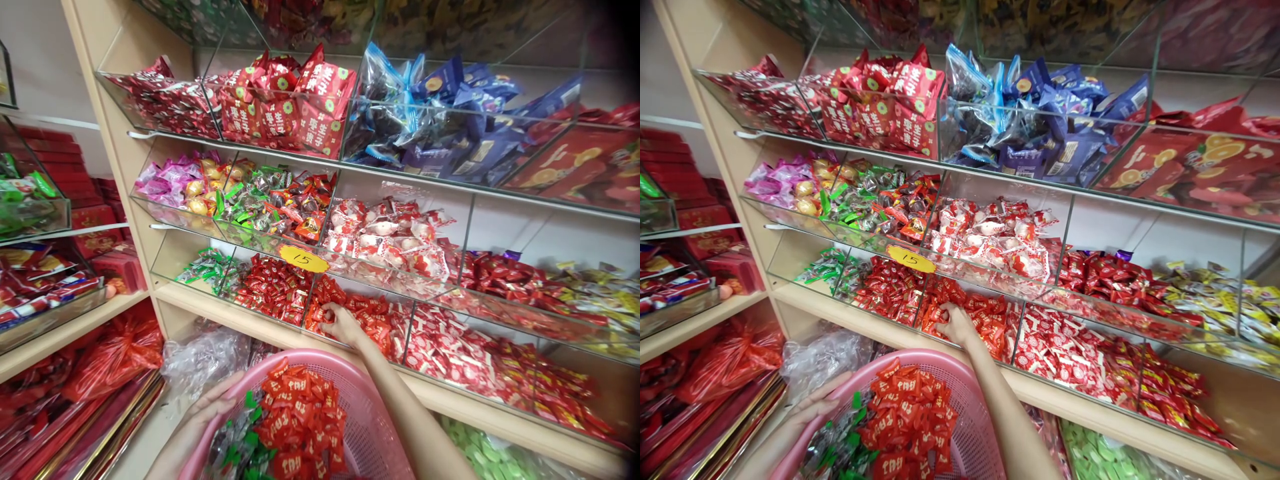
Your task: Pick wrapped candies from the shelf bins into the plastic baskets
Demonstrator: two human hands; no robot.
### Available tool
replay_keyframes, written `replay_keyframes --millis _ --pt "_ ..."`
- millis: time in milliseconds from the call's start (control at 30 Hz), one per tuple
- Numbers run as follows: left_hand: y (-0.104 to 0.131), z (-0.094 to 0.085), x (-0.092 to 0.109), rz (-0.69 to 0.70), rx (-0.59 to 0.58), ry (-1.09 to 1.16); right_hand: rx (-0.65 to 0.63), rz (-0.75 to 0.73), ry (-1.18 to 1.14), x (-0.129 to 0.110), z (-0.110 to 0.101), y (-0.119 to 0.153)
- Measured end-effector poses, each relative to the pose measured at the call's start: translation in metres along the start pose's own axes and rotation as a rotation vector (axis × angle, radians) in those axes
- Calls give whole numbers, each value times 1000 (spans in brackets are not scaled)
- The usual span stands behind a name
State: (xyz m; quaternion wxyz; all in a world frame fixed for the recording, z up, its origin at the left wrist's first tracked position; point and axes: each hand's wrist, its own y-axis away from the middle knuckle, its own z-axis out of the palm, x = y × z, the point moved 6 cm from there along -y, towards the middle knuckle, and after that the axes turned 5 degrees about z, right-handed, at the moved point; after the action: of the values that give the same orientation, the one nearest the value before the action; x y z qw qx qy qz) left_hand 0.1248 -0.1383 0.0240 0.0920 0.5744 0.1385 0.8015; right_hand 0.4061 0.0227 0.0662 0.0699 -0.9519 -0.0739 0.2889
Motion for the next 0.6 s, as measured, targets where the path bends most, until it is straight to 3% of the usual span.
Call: replay_keyframes --millis 133,367,600 --pt "-19 2 0 19 -8 52 -5 -4 0 -1 -1 0" --pt "-19 -2 -5 13 -9 94 -123 47 -97 3 -2 6" --pt "-20 2 -4 -6 -45 123 -65 65 -395 1 -23 12"
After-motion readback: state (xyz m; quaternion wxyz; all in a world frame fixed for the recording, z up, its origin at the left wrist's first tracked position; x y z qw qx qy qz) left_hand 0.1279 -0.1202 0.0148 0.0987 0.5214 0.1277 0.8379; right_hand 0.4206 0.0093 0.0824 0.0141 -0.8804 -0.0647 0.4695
